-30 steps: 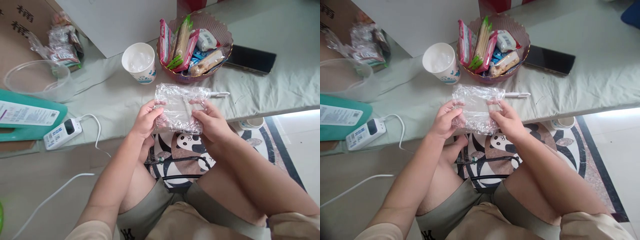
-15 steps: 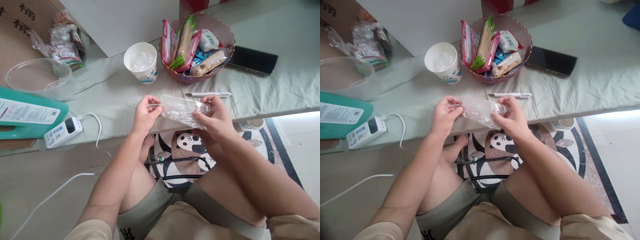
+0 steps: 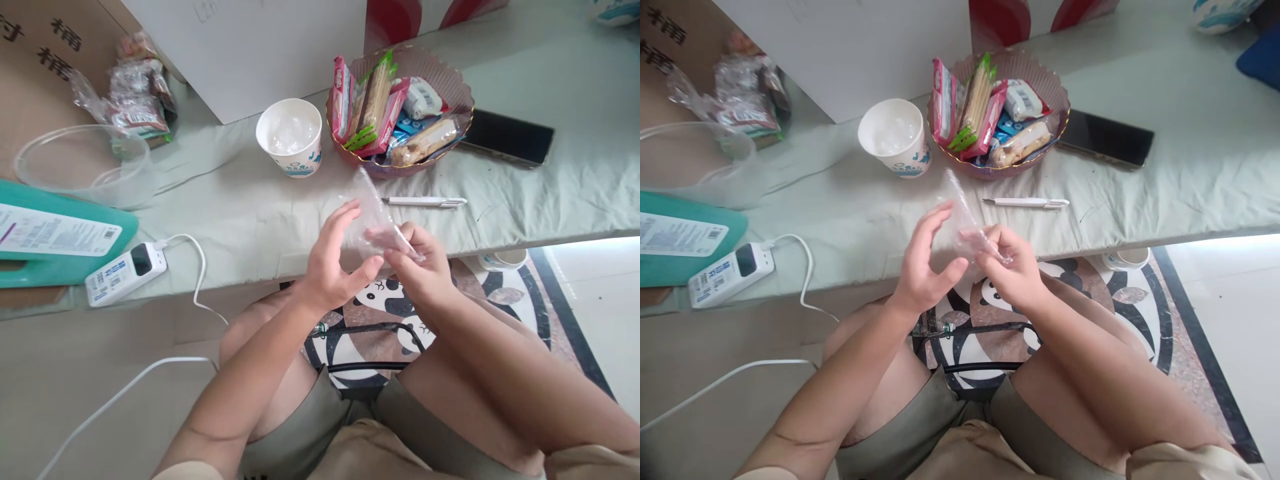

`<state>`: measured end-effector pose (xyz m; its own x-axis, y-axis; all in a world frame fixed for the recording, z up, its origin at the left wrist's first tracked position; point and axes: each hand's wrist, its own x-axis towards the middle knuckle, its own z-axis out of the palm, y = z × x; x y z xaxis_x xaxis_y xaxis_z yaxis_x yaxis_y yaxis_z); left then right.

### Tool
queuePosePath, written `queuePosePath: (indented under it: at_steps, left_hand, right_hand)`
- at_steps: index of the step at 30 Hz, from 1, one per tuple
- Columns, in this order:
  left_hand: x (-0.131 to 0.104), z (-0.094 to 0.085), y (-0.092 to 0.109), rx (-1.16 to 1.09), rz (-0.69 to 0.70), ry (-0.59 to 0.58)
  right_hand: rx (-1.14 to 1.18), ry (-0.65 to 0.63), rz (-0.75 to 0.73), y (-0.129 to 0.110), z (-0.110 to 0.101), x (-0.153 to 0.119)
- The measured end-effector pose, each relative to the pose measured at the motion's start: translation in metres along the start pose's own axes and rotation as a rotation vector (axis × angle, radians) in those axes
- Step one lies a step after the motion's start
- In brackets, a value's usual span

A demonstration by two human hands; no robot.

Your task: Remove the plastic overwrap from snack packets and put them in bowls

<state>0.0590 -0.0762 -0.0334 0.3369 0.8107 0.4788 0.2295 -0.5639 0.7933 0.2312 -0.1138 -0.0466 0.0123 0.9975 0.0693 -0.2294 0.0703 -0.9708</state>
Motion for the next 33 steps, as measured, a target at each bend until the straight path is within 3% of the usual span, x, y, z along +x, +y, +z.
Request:
queuePosePath:
  at_steps: [2,4,7,10,14,16,18,22,25,27,28,30,33]
  left_hand:
    - [0.001,0.002,-0.002,-0.171,-0.185,-0.164]
    - [0.003,0.002,-0.004,-0.326,-0.358,-0.253]
    - [0.005,-0.001,-0.007,-0.467,-0.517,-0.225]
    - [0.007,-0.004,-0.011,-0.584,-0.569,-0.201]
    - [0.013,-0.004,-0.016,-0.68,-0.604,-0.211]
    - [0.02,-0.006,-0.019,-0.673,-0.602,-0.132]
    - [0.028,-0.013,-0.024,-0.656,-0.585,0.024]
    - [0.043,-0.044,-0.036,-0.668,-0.586,0.328]
    - [0.047,-0.069,-0.045,-0.672,-0.621,0.46]
    - [0.049,-0.083,-0.048,-0.68,-0.646,0.513]
    - [0.049,-0.088,-0.048,-0.689,-0.653,0.537]
    - [0.05,-0.099,-0.048,-0.712,-0.645,0.584]
    - [0.049,-0.112,-0.047,-0.738,-0.615,0.627]
  right_hand:
    - [0.089,-0.11,-0.014,0.002,0.002,0.0]
    - [0.13,-0.13,0.009,0.003,0.003,0.0]
    - [0.041,0.046,-0.003,0.001,0.004,0.002]
    - [-0.086,0.188,-0.055,-0.004,0.004,0.005]
    - [-0.06,0.038,0.156,-0.009,0.003,0.008]
    - [-0.081,0.043,0.181,-0.012,0.004,0.007]
    - [-0.16,0.149,0.12,-0.015,0.005,0.007]
    - [-0.398,0.312,-0.075,-0.03,0.015,0.023]
    - [-0.652,0.266,-0.34,-0.053,0.038,0.063]
    - [-0.819,0.194,-0.547,-0.071,0.061,0.104]
    - [-0.91,0.124,-0.584,-0.078,0.074,0.127]
    - [-1.123,-0.049,-0.478,-0.084,0.097,0.176]
    - [-1.285,-0.357,-0.108,-0.07,0.118,0.241]
